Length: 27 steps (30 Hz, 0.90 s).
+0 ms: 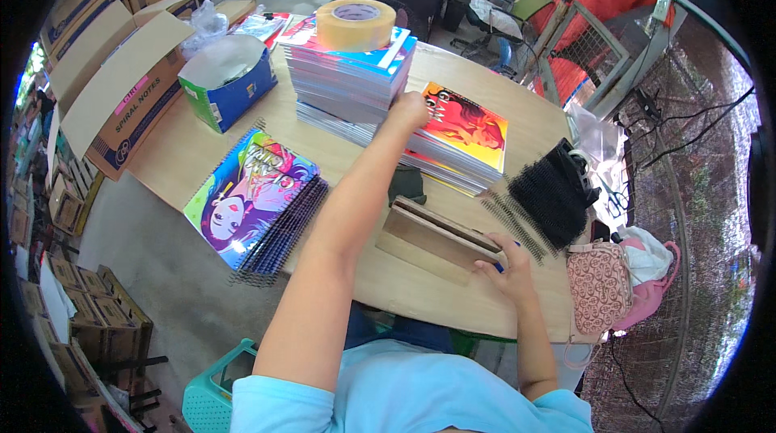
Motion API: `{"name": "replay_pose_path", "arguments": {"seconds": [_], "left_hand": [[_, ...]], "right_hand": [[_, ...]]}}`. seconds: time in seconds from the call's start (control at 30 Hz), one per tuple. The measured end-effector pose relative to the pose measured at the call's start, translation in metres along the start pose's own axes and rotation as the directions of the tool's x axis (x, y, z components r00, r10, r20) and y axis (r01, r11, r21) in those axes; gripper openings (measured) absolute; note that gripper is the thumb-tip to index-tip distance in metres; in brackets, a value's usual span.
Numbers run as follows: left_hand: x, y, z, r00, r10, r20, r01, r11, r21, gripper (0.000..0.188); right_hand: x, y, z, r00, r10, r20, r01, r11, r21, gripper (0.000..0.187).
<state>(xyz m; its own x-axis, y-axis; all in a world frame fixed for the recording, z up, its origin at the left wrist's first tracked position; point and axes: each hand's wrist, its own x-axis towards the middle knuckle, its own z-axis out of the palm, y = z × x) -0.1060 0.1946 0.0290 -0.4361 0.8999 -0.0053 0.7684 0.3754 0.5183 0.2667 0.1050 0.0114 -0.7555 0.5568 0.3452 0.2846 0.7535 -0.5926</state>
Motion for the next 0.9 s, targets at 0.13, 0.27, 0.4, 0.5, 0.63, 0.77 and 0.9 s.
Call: {"name": "replay_pose_path", "arguments": {"seconds": [0.13,0.27,0.4,0.5,0.63,0.77,0.9], "left_hand": [[-0.005,0.004,-0.002,0.988,-0.067,-0.141,0.071,0.997,0.018,0.027],[-0.072,0.062,-0.045,0.871,0.120,-0.476,-0.144,0.989,-0.015,0.025],[-0.151,0.055,-0.066,0.837,0.225,-0.499,-0.493,0.707,-0.507,0.029],[-0.196,0.024,-0.053,0.847,0.148,-0.510,-0.513,0.474,-0.715,0.044],[-0.209,-0.045,-0.022,0.910,-0.035,-0.413,-0.373,0.364,-0.853,0.048],[-0.213,-0.069,-0.005,0.935,-0.044,-0.352,-0.308,0.396,-0.865,0.044],[-0.213,-0.079,0.023,0.952,-0.034,-0.304,-0.273,0.349,-0.896,0.044]], "right_hand": [[0.002,-0.001,-0.007,0.997,-0.070,0.026,0.071,0.997,-0.034,0.057],[0.026,0.017,-0.022,0.921,0.149,-0.361,-0.052,0.963,0.265,0.082],[0.088,-0.031,-0.041,0.800,0.228,-0.555,0.235,0.731,0.640,0.068],[0.090,-0.061,-0.031,0.879,0.127,-0.459,0.149,0.842,0.519,0.030],[0.099,-0.096,0.014,0.951,-0.024,-0.309,0.153,0.904,0.399,0.018],[0.103,-0.077,0.044,0.961,-0.037,-0.275,0.147,0.909,0.389,0.022],[0.089,-0.066,0.042,0.980,0.071,-0.186,-0.015,0.957,0.288,0.023]]}}
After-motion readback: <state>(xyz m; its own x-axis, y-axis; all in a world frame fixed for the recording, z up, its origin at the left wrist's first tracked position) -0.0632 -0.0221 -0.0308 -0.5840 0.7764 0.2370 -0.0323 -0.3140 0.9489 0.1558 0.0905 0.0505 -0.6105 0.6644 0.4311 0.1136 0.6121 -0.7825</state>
